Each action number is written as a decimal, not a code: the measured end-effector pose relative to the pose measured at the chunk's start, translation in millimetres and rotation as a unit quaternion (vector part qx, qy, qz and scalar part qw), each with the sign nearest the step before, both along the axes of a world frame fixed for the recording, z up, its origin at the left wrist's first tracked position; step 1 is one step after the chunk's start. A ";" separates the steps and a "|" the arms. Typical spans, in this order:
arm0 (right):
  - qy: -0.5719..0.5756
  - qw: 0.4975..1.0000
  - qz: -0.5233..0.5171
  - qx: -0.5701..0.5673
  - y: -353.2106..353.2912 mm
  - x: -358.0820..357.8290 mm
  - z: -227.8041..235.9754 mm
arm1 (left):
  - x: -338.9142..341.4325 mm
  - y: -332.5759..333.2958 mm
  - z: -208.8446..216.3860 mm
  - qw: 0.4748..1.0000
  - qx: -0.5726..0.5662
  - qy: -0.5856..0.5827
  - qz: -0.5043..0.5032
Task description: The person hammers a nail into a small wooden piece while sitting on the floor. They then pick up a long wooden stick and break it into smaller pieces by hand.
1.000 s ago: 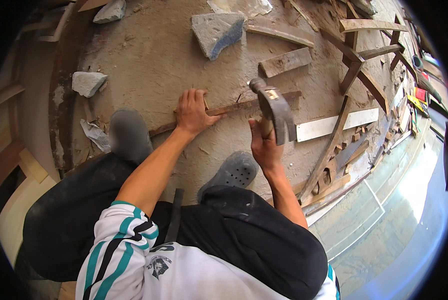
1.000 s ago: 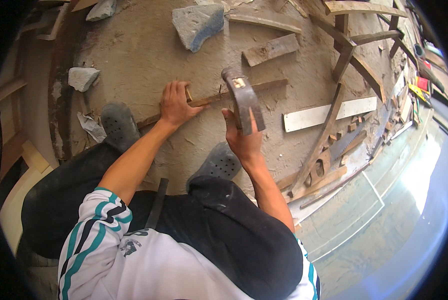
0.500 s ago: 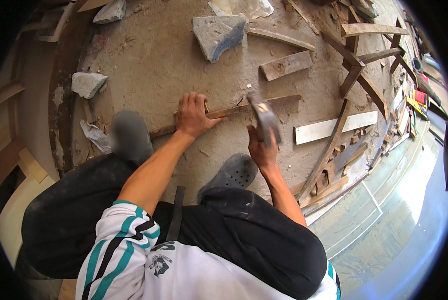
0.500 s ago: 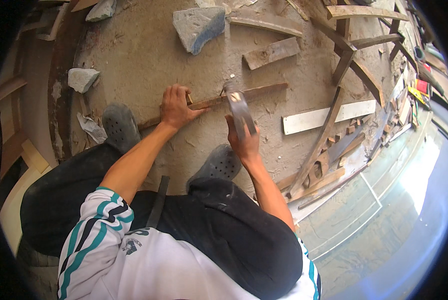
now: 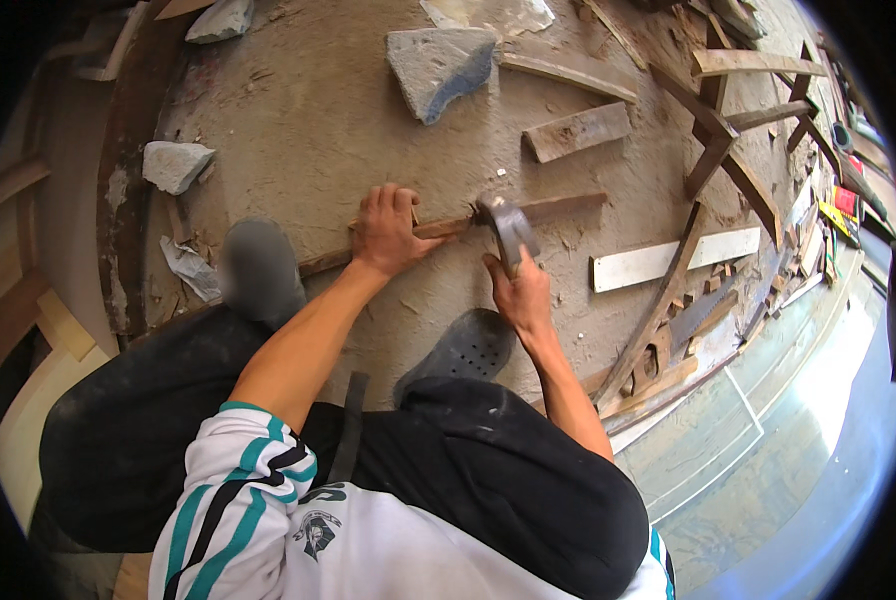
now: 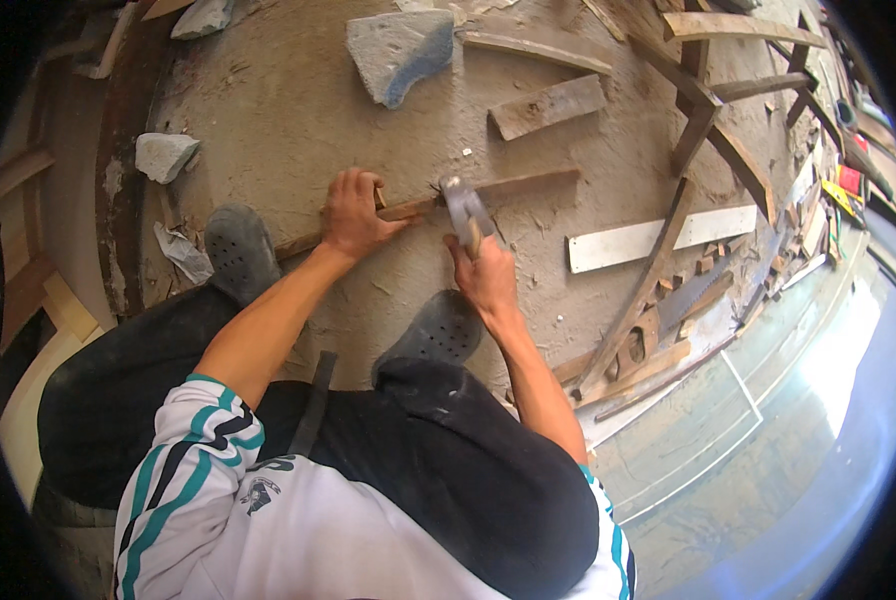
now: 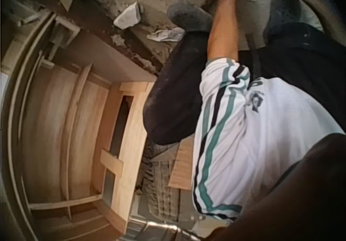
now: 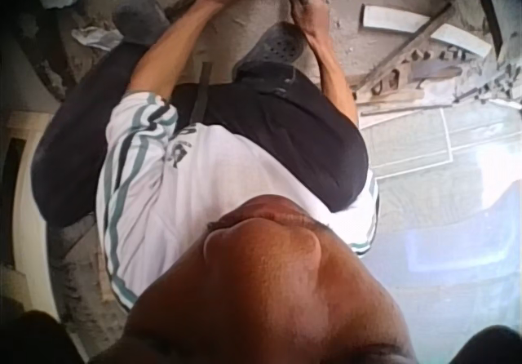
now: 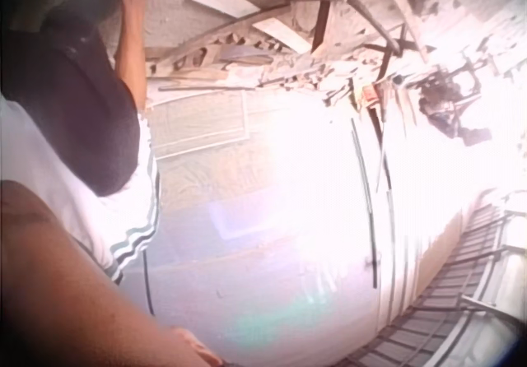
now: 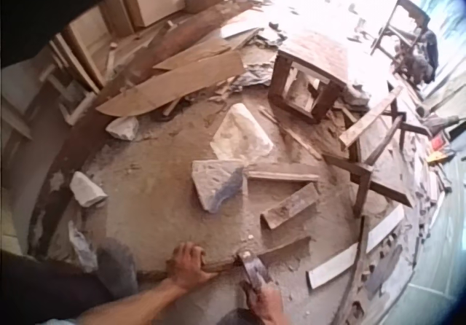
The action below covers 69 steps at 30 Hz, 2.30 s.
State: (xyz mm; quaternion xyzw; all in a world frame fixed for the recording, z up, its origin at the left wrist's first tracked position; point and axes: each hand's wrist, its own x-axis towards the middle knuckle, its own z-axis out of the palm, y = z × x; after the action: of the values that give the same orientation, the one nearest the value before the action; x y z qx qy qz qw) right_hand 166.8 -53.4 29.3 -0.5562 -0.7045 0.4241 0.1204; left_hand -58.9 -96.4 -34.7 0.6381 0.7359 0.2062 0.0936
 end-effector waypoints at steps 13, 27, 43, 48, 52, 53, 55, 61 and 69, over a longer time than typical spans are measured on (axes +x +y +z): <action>-0.011 0.984 0.120 0.131 4.5 33.6 -13.0 | 3.5 -2.2 4.8 0.998 -0.048 0.023 -0.014; -0.102 0.988 0.107 0.049 14.4 19.0 -13.8 | 1.2 4.2 4.4 0.998 -0.054 0.021 -0.001; -0.159 0.956 0.212 0.125 44.5 26.3 3.7 | 2.4 2.8 7.7 0.997 -0.073 -0.009 0.027; -0.070 0.960 0.201 0.184 34.8 51.2 28.0 | 6.4 -5.0 12.1 0.998 -0.061 -0.024 0.025; -0.032 0.926 0.332 0.177 31.9 24.6 35.2 | 0.5 -5.1 3.1 0.998 -0.049 -0.041 0.026; -0.067 0.930 0.321 0.164 32.5 17.0 29.9 | -1.2 -6.5 -1.5 0.998 -0.037 -0.045 0.020; -0.138 0.935 0.297 0.135 33.9 6.1 20.4 | -5.9 -5.7 -4.0 0.999 -0.012 -0.052 0.007; -0.074 0.945 0.263 0.182 35.8 10.5 43.3 | -42.4 -16.1 5.7 0.988 -0.042 -0.060 -0.133; -0.261 0.920 0.291 0.038 41.5 -28.1 44.4 | -35.7 -19.8 9.9 0.996 -0.083 0.021 -0.041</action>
State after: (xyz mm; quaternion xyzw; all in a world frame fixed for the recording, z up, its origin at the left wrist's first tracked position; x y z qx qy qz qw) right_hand 138.7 -11.9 73.7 -0.4124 -0.8573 0.2533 -0.1756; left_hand -94.7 -116.2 -24.8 0.6616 0.7258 0.1273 0.1391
